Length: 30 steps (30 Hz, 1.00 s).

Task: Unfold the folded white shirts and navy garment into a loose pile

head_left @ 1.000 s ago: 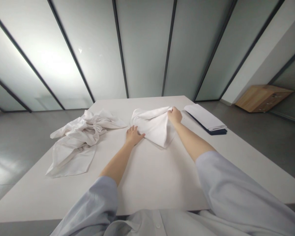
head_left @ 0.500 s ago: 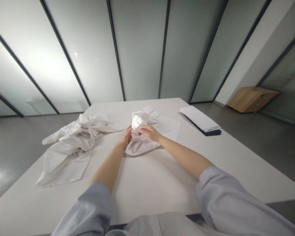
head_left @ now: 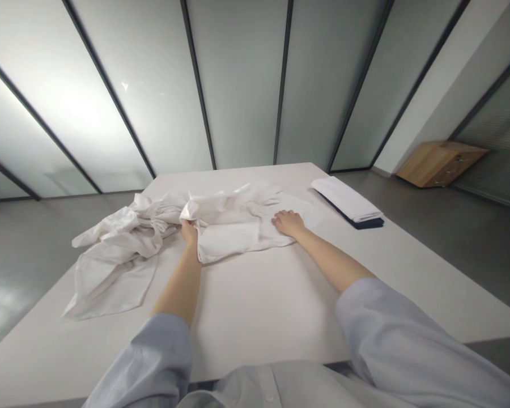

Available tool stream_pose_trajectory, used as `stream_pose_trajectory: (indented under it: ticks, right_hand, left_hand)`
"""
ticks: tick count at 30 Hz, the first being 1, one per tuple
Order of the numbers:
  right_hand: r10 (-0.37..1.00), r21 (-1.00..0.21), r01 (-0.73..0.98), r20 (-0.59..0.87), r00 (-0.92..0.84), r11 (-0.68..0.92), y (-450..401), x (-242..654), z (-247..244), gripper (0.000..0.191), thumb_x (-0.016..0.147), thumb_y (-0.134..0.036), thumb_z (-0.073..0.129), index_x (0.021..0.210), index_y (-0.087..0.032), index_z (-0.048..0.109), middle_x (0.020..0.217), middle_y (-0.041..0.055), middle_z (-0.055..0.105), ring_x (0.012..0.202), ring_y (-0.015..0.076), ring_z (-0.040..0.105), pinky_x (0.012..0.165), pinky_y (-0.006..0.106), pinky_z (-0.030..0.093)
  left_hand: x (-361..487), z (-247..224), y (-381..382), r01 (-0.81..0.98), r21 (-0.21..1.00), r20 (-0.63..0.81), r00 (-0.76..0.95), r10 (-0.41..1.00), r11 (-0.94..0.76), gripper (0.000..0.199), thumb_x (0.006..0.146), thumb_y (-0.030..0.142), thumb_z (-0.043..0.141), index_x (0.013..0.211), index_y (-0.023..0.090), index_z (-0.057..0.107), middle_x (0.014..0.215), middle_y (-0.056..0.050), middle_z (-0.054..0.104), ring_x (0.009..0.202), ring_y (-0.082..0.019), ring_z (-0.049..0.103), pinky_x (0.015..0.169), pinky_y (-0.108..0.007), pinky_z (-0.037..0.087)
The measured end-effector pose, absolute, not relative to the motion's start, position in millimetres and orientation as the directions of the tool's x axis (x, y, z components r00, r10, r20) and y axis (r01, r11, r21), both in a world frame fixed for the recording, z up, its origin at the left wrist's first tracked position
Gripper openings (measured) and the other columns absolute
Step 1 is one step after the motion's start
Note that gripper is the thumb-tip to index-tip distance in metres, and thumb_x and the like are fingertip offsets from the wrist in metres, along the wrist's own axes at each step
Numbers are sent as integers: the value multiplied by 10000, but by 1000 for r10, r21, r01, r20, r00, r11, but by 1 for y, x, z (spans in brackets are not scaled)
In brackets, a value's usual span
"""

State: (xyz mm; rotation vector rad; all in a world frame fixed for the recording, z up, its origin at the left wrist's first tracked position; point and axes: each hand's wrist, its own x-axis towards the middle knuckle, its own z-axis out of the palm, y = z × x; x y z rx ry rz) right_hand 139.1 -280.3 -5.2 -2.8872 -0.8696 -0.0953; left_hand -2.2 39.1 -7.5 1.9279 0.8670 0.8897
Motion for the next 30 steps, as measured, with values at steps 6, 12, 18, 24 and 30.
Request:
stream_pose_trajectory:
  ticks: [6,12,18,24,30]
  right_hand:
    - [350,-106,365,135,927,-925,-296,151,2,478,934,-489,425,1182,-146,648,1232,193,610,1189,328,515,993,463,340]
    - [258,-269,251,9,966,-930,-312,179,-13,630,902,-630,421,1310,-170,560,1452,172,442,1341,364,367,1070,537,258]
    - [573,-705,385,-36,819,-595,-262,161,-6,449,907,-448,467,1233,-184,627,1374,99,556,1283,261,481,1073,376,335]
    - [827,-792,529,55,560,-305,-219,109,-10,218,819,-313,542,786,-174,706,820,21,720,779,211,624,748,302,485]
    - [839,-785,564,110,532,-255,-228,94,-1,253,807,-340,544,639,-183,647,631,-12,635,642,168,566,649,271,460]
  left_hand:
    - [-7,-12,28,258,851,368,327,870,-457,443,792,205,525,1220,93,536,1213,-179,614,1196,-289,558,983,-385,469]
    - [-1,-9,-3,231,451,368,832,415,-862,637,745,75,507,1375,166,485,1400,-130,524,1293,-247,494,1077,-317,386]
    - [3,5,-53,268,210,98,951,293,-940,969,764,593,612,1529,156,209,1223,-184,637,1165,-348,577,994,-453,420]
    - [21,15,-60,32,83,125,991,43,-996,1263,554,615,786,1547,246,99,1603,-202,111,1450,-441,113,1064,-585,286]
    - [48,23,-52,-280,78,-106,952,-287,-957,734,644,421,744,1328,234,555,1344,-130,573,1291,-336,472,1071,-413,344]
